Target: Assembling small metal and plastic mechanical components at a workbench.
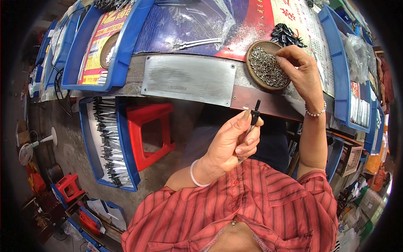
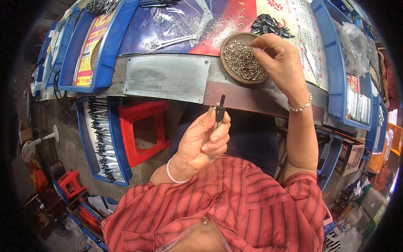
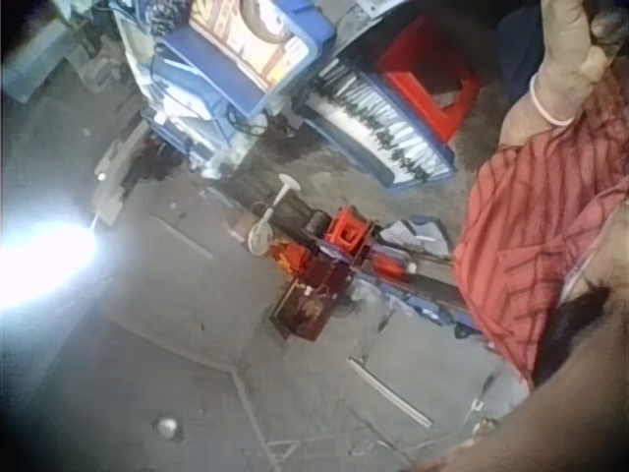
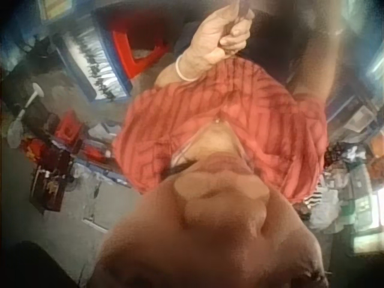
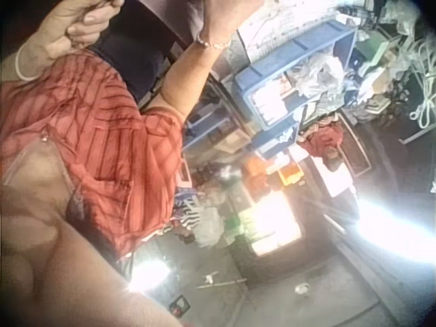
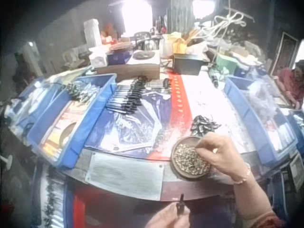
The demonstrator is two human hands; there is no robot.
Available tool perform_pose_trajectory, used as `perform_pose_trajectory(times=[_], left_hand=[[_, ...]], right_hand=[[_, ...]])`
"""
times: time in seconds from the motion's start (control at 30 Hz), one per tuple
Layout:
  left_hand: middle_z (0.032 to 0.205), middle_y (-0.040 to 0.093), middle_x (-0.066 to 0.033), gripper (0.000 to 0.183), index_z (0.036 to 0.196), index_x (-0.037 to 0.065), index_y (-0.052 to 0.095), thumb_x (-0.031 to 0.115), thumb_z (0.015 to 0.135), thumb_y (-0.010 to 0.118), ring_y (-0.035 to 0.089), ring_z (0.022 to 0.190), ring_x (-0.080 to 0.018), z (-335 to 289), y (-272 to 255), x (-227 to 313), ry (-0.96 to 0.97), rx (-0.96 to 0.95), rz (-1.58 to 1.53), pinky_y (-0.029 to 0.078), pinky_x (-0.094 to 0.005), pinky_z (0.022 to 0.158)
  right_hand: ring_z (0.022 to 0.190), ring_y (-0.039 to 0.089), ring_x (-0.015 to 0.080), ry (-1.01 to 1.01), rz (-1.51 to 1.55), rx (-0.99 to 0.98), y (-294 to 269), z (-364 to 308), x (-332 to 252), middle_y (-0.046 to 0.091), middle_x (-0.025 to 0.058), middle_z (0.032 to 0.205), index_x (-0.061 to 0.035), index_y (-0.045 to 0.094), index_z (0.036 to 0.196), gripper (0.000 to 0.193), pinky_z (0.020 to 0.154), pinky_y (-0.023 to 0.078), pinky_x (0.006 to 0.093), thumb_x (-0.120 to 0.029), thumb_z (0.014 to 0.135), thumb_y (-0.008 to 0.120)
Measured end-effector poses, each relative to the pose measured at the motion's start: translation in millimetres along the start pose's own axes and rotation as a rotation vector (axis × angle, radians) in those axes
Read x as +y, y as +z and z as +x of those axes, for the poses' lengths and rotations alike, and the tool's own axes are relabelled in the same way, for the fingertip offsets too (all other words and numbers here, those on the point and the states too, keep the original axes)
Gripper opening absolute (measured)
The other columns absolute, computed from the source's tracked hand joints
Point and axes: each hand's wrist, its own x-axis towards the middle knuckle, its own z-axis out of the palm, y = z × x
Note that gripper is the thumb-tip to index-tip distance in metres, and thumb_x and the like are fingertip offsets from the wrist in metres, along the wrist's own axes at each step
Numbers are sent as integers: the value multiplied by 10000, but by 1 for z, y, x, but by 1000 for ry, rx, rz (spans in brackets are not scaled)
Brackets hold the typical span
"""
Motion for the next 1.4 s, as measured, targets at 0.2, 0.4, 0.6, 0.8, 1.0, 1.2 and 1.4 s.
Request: perform_pose_trajectory(times=[0.2,0.4,0.6,0.8,1.0,1.2,1.4], left_hand=[[615,451,-1,306,1028,9,537,289,949,441,327,399,-42,3,-2,-3,-13,-5,8,252,-179,368],[615,455,-3,306,1025,11,548,286,952,436,326,398,-39,5,-1,-6,-29,-10,14,256,-173,364],[611,456,-7,306,1024,13,547,289,950,439,317,391,-39,2,-2,-7,-33,-1,13,251,-175,359],[612,456,-6,325,1025,12,543,302,960,413,322,393,-41,2,-6,-1,-12,-11,2,253,-180,360],[618,452,-3,335,1061,23,528,316,965,397,327,393,-45,2,0,4,24,32,-44,257,-182,367],[626,458,-9,300,1052,57,513,317,969,388,333,392,-48,2,-1,0,44,23,-59,261,-182,364],[633,473,-13,279,1029,72,510,320,964,401,334,393,-48,0,0,-1,44,43,-6,259,-175,363]], right_hand=[[615,497,37,123,266,-39,-1,0,3,594,25,697,14,613,890,112,561,409,196,-63,810,604],[738,559,349,-233,-328,-63,11,4,0,559,141,785,-28,573,868,139,680,452,401,-115,761,592],[731,556,334,-213,-437,-99,12,6,-1,553,153,793,15,546,838,109,655,440,378,-67,769,570],[619,484,114,21,-74,-47,2,-6,-17,530,67,671,0,563,842,114,580,401,250,-106,864,529],[646,444,62,159,494,-376,0,-47,-47,479,-12,683,-5,517,792,177,574,377,215,-147,896,515],[639,420,39,202,678,-441,16,-70,-52,478,-13,680,0,526,793,176,553,365,204,-138,901,536],[635,436,41,133,589,-422,18,-73,-50,489,-13,670,8,523,792,179,544,384,217,-135,895,554]])
